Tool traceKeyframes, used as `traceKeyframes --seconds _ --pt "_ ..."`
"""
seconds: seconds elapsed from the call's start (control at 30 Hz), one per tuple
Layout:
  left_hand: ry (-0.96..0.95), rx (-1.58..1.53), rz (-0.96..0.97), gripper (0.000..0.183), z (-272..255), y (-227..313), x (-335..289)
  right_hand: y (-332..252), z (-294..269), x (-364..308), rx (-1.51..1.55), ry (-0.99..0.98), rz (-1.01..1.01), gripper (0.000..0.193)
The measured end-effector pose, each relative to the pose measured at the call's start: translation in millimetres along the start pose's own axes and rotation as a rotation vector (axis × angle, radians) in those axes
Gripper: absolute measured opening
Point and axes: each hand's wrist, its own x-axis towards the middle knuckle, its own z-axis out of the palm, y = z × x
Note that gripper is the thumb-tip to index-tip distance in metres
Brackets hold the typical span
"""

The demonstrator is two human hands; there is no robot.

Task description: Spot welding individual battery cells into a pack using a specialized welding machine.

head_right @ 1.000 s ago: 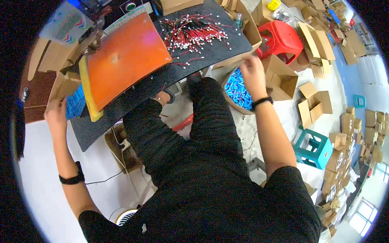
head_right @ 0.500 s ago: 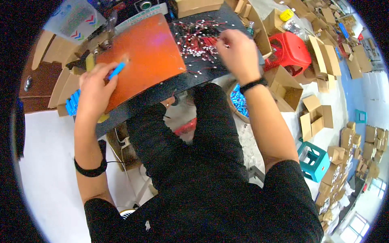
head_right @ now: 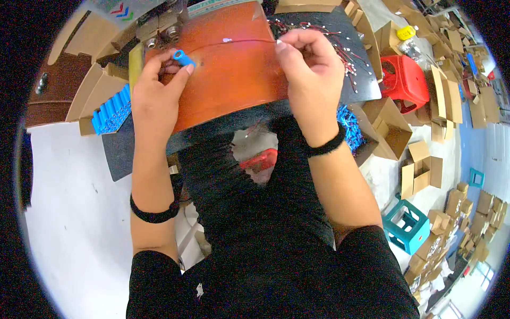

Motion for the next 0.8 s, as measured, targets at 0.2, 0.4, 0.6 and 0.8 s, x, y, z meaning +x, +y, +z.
traceKeyframes --seconds 0.2,0.4,0.6,0.8 --pt "-0.065 -0.038 -0.048 0.036 0.1 -1.0 -0.1 10.5 8.4 8.4 -0.027 0.026 0.022 0.012" --pt "-0.004 0.024 0.008 0.027 -1.9 1.5 1.7 11.4 10.3 7.5 0.008 0.037 0.028 0.011" --pt "-0.005 -0.043 -0.016 0.027 1.1 -5.6 3.6 15.7 9.0 0.9 -0.110 0.029 -0.076 0.006" --pt "-0.054 -0.002 -0.029 0.031 0.2 0.3 2.6 19.5 9.6 -7.8 -0.276 0.007 -0.171 0.009"
